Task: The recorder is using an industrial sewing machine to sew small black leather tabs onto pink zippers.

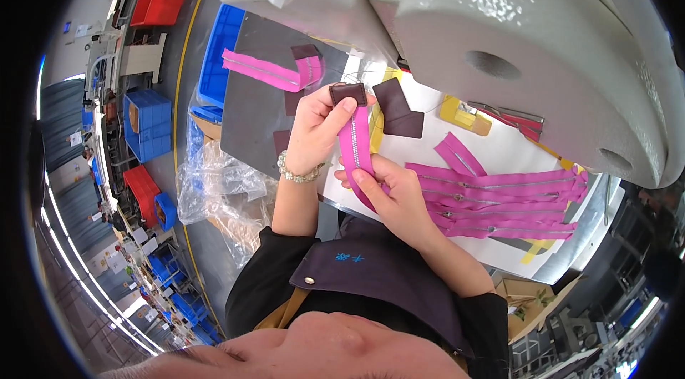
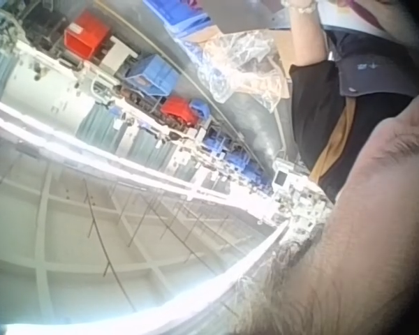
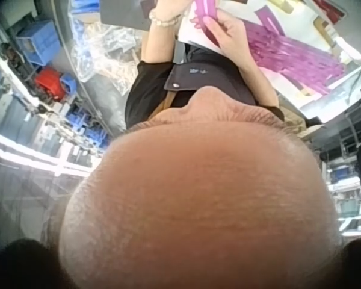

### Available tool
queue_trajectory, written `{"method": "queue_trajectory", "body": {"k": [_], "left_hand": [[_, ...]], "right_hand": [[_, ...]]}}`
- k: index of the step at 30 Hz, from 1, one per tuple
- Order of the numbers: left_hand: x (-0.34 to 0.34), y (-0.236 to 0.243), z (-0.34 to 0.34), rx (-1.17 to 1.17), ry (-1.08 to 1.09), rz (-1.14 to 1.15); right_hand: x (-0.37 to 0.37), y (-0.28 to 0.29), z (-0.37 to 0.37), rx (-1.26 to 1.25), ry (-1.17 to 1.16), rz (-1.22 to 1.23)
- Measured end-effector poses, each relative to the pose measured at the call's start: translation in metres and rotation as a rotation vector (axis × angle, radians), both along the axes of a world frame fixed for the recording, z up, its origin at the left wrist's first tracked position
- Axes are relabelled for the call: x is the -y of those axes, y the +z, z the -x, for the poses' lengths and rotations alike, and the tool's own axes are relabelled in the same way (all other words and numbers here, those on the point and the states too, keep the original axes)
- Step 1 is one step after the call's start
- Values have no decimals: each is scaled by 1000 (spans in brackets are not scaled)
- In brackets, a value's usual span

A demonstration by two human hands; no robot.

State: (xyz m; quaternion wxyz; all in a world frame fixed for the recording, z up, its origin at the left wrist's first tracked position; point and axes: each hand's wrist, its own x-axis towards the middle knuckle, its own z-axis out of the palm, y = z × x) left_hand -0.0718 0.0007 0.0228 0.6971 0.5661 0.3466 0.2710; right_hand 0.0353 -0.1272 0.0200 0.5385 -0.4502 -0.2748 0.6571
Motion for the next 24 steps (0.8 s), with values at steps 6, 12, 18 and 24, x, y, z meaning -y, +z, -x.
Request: {"method": "queue_trajectory", "body": {"k": [6,12,18,24], "left_hand": [[-1,0,3,17,-78,50],[-2,1,4,95,-115,45],[-2,0,5,142,-121,53],[-1,2,4,150,-100,75]], "right_hand": [[0,-3,-5,53,57,-18],[1,-3,-5,68,74,-28],[1,-3,1,33,-20,-7],[2,-8,-3,55,63,-36]]}}
